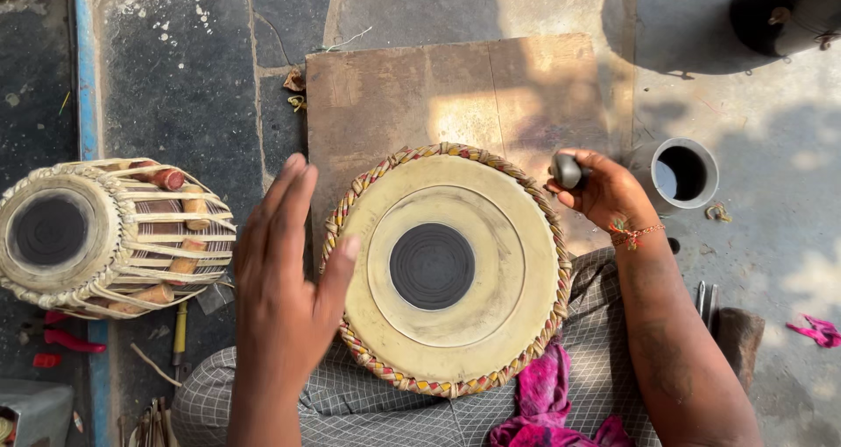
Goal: The person rubs and applies a dark substance to the center of a drum head by hand, then uses a pink cloth to wipe the surface while seated on the floor.
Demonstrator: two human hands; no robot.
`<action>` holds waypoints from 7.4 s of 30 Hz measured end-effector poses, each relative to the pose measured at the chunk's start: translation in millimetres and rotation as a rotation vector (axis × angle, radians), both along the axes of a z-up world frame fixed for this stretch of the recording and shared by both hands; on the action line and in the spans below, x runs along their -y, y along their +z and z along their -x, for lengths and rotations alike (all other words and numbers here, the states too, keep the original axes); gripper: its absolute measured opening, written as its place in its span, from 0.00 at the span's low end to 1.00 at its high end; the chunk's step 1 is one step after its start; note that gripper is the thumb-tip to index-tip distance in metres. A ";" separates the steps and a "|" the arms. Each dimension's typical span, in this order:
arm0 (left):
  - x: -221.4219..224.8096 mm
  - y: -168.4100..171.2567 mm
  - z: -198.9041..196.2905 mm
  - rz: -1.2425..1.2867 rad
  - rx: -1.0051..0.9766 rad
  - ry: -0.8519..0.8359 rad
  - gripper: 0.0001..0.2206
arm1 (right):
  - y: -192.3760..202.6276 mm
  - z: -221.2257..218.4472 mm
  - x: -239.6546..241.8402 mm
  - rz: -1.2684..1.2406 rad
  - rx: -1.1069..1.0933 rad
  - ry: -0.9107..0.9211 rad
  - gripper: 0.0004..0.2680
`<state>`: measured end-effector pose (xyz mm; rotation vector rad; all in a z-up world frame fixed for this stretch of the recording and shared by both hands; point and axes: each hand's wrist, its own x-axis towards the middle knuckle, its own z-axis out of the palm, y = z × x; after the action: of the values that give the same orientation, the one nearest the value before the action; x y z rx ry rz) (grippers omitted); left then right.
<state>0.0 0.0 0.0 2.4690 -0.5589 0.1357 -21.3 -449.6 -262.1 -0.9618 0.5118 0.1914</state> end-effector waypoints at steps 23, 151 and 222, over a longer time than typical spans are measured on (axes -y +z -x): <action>0.3 -76.1 129.5 -0.145 0.289 -0.252 0.36 | -98.6 -3.2 -75.0 2.072 0.026 1.055 0.11; -2.8 -86.9 -53.8 0.176 -0.364 0.155 0.18 | 197.6 194.5 -162.0 1.310 0.654 0.472 0.28; -1.4 -76.7 -34.8 -0.153 -0.315 0.386 0.21 | 186.4 159.1 -181.4 1.703 0.547 0.453 0.31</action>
<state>34.8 1.4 -76.7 2.6497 0.0461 -0.1485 -180.4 -268.1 -75.8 -2.6891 -0.2131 -0.1815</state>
